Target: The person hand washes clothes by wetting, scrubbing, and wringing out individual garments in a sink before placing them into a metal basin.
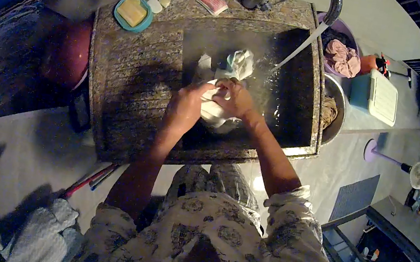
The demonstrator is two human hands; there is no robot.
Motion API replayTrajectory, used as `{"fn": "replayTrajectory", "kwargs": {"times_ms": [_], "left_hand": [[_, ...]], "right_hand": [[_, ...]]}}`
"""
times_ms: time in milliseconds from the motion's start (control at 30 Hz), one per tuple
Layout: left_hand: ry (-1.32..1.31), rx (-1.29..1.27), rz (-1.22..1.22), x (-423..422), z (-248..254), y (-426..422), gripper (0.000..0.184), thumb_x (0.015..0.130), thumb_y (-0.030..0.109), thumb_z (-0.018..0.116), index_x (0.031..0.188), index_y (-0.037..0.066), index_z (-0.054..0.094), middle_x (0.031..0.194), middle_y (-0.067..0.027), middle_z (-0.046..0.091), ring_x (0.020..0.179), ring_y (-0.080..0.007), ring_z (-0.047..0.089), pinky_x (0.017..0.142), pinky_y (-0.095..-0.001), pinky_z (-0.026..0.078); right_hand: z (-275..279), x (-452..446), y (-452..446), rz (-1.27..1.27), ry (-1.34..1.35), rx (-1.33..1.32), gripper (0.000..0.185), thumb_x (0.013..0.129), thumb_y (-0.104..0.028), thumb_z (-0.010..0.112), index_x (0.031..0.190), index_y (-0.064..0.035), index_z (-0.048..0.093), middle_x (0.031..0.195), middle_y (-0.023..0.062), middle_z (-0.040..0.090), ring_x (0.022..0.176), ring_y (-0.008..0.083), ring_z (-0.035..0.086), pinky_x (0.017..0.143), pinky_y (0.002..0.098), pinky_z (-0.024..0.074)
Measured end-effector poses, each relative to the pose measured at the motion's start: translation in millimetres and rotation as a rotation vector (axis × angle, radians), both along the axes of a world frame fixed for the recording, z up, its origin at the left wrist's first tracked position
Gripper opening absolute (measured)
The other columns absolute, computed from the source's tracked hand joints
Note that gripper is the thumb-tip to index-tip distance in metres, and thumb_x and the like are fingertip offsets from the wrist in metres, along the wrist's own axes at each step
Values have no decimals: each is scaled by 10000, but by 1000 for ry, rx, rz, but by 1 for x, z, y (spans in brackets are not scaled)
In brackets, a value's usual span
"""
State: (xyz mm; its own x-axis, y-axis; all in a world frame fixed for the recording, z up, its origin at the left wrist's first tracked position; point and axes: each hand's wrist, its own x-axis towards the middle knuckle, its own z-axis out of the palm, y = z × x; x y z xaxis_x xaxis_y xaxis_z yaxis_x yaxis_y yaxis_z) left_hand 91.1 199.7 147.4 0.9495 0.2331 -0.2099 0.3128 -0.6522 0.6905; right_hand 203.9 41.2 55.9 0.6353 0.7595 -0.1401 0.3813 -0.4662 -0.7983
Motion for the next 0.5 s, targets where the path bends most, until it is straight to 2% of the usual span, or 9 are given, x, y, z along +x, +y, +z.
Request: {"fn": "replayTrajectory", "kwargs": {"times_ms": [67,133,167,267,300,367,400,433,500], "left_hand": [[-203,-6,52,-8,-5,11,469,847,-102,452,1223,112,633,1126,-193,689,1011,-376,672,860,-442,529],[-313,-21,38,-7,29,12,384,853,-87,453,1142,76,646,1043,-171,706,950,-359,690,842,-409,534],[-338,-48,41,-7,36,11,367,852,-85,452,1121,69,647,1022,-165,707,931,-349,693,837,-395,535],[-424,-151,19,-4,55,16,266,837,-114,447,996,18,614,1006,-166,684,939,-303,685,842,-352,520],[-485,-200,-18,-1,55,18,242,835,-119,449,970,9,603,1009,-169,677,949,-297,678,846,-350,515],[-530,-345,-38,-1,64,15,182,814,-147,462,879,-12,566,1042,-171,651,983,-277,650,852,-339,498],[-554,-302,-51,-1,70,16,185,807,-151,465,870,-10,567,1040,-168,650,977,-272,647,849,-335,498],[-578,-262,-64,-2,74,18,187,800,-154,468,861,-9,568,1038,-164,650,971,-267,645,845,-331,499],[-584,-224,-61,-3,82,20,190,788,-160,474,844,-5,569,1032,-159,648,970,-264,639,843,-333,499]], "right_hand": [[17,0,-3,-25,-4,-125,421,765,-260,762,1141,-116,637,1031,168,663,978,355,647,847,451,531],[36,-2,-1,-73,-72,-236,351,793,-234,740,1113,-125,646,981,159,663,918,351,650,810,434,543],[30,-2,-4,-72,-200,-181,271,843,-184,701,1105,-133,653,1043,153,644,982,327,637,758,401,557],[14,-3,-9,-203,-3,202,226,865,-163,697,1086,-128,666,1149,146,605,1061,307,604,749,387,558],[-1,-2,-7,-198,172,316,175,874,-169,706,1039,-115,682,1206,134,565,1105,293,572,778,366,548],[-10,-17,3,-194,212,380,130,887,-171,706,997,-104,693,1174,118,578,1066,267,578,785,354,538],[-12,-25,9,-196,235,413,112,893,-172,705,976,-99,698,1157,110,584,1047,255,580,789,348,533],[7,-28,14,-68,199,428,150,916,-160,691,1039,-89,644,1129,63,596,1043,193,580,803,329,518],[16,-39,18,-122,374,468,194,924,-139,682,1087,-89,589,1120,40,601,1035,160,576,817,317,507]]}}
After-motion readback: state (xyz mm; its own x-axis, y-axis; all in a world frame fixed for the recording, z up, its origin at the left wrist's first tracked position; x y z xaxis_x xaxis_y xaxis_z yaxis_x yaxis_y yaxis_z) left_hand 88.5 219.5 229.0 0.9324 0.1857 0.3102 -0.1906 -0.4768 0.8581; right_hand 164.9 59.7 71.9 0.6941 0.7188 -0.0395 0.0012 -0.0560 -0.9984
